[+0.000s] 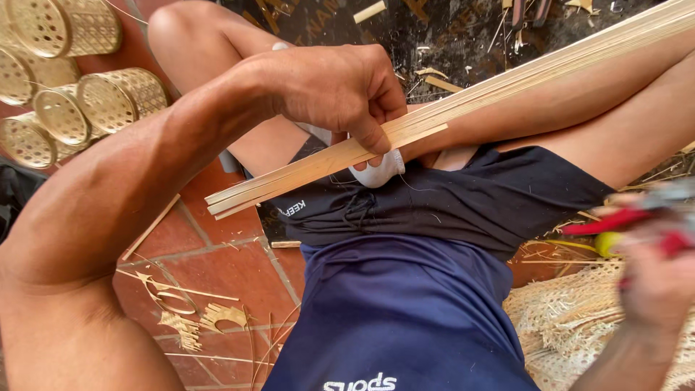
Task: The person sits on the floor and applies glue from a squeeze bottle to the rim of a woven bamboo basket, then presses a woven bamboo lid onto the glued rim. They then sort and trim bamboo strips with pliers, splitting and cutting strips to size for basket making.
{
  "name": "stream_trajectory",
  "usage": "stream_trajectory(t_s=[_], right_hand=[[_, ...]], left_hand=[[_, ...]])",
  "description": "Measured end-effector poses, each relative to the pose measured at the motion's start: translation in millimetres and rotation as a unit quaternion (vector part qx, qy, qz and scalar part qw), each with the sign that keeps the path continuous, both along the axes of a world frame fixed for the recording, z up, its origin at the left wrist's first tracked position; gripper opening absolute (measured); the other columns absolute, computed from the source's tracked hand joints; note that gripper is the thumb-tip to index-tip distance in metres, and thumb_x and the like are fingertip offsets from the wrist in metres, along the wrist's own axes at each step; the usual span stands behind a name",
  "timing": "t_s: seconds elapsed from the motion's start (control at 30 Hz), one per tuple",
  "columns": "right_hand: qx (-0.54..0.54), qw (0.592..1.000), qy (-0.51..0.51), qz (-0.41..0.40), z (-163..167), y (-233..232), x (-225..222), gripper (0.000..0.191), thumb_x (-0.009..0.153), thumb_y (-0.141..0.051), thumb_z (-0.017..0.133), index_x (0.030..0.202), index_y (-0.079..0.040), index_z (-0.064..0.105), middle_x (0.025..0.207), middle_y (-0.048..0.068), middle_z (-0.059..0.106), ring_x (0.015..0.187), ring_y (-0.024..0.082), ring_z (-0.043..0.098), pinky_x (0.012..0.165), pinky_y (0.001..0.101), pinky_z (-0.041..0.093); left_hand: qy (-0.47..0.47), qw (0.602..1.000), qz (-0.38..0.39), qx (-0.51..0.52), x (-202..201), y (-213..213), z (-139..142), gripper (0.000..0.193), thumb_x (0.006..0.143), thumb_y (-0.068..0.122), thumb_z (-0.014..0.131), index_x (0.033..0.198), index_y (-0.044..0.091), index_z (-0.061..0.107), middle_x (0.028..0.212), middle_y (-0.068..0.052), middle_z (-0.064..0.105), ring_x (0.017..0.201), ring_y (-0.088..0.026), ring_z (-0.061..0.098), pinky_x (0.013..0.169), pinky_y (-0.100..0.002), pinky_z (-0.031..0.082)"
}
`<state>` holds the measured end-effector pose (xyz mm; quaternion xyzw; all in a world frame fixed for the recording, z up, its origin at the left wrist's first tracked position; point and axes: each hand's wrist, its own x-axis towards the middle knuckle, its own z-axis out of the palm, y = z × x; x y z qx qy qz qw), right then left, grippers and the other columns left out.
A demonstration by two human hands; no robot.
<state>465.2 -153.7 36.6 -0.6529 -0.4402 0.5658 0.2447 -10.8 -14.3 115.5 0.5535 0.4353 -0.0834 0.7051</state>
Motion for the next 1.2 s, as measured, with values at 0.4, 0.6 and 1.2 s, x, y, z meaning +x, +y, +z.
stream_trajectory(t_s=[0.4, 0.6, 1.2], right_hand=[[-0.017, 0.969, 0.083, 0.231, 64, 12, -170, 0.078, 0.093, 0.0, 0.065, 0.161, 0.006, 0.028, 0.149, 0.021, 0.056, 0.14, 0.024, 0.054, 0.12, 0.0356, 0.039], [0.035, 0.96, 0.018, 0.278, 63, 13, -176, 0.073, 0.091, -0.004, 0.069, 0.156, 0.005, 0.037, 0.137, 0.019, 0.064, 0.128, 0.023, 0.064, 0.112, 0.0343, 0.048], [0.083, 0.943, -0.011, 0.322, 60, 13, -175, 0.075, 0.092, -0.01, 0.07, 0.156, 0.004, 0.035, 0.14, 0.021, 0.061, 0.129, 0.028, 0.062, 0.112, 0.0364, 0.046]], left_hand=[[-0.012, 1.0, 0.015, 0.021, 3, -18, -6, 0.008, 0.068, 0.006, 0.079, 0.076, 0.006, 0.078, 0.065, -0.003, 0.076, 0.057, -0.01, 0.074, 0.051, -0.029, 0.058], [-0.001, 1.0, -0.01, 0.023, 5, -19, -8, 0.008, 0.069, 0.007, 0.081, 0.075, 0.004, 0.078, 0.065, -0.005, 0.077, 0.059, -0.012, 0.075, 0.051, -0.031, 0.057], [-0.039, 0.996, 0.031, -0.073, 5, -27, -6, 0.015, 0.072, 0.002, 0.078, 0.086, 0.002, 0.078, 0.069, -0.006, 0.078, 0.061, -0.011, 0.076, 0.054, -0.029, 0.061]])
